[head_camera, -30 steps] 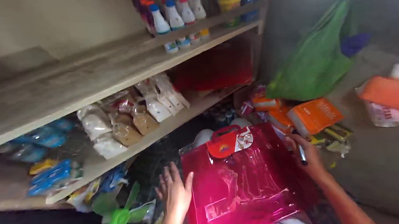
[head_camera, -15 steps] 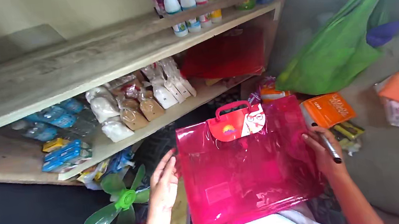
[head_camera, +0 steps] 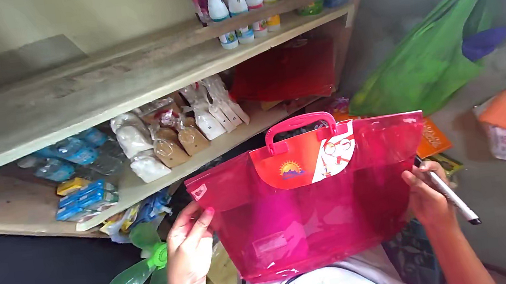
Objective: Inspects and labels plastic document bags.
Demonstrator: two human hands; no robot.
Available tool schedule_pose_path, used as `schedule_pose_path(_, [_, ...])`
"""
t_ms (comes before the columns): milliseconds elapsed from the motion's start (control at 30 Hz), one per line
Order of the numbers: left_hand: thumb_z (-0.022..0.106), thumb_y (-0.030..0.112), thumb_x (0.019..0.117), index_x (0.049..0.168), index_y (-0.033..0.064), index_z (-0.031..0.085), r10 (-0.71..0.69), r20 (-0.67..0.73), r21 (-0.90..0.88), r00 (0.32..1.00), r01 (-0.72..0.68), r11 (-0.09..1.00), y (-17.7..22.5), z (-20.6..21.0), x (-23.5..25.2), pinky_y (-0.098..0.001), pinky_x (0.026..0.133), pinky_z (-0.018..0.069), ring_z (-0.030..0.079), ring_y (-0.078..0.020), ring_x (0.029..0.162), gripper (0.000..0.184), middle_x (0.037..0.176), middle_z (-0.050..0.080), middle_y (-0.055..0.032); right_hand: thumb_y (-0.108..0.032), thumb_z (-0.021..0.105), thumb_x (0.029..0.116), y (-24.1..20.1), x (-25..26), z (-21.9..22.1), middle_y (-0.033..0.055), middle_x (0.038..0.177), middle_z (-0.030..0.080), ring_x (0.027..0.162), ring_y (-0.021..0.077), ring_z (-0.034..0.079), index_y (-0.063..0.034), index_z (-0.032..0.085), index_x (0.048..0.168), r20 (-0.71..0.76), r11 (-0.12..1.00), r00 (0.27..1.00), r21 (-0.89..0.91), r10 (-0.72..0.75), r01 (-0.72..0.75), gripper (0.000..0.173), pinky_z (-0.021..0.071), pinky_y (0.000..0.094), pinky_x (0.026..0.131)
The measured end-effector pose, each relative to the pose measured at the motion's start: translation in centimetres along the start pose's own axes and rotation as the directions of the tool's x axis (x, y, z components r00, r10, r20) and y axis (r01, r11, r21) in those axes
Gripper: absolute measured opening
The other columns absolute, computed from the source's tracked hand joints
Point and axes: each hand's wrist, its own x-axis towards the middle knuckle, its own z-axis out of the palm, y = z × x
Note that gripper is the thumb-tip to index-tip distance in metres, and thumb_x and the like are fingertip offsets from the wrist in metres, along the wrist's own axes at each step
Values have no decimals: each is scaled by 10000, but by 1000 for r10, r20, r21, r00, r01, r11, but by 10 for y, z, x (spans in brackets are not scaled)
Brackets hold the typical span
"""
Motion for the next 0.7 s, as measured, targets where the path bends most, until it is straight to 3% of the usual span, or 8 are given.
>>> schedule_pose_path(700, [532, -68, 944, 1112, 42, 700, 11, -55, 71, 998, -7, 997, -1, 9, 10, -253, 811, 622, 731, -73, 903, 262, 992, 765, 32, -5, 690, 886, -11, 4, 5, -90, 897, 762, 841, 17, 719, -215, 626, 999, -42, 996, 996, -16, 82, -83, 247, 598, 191, 792])
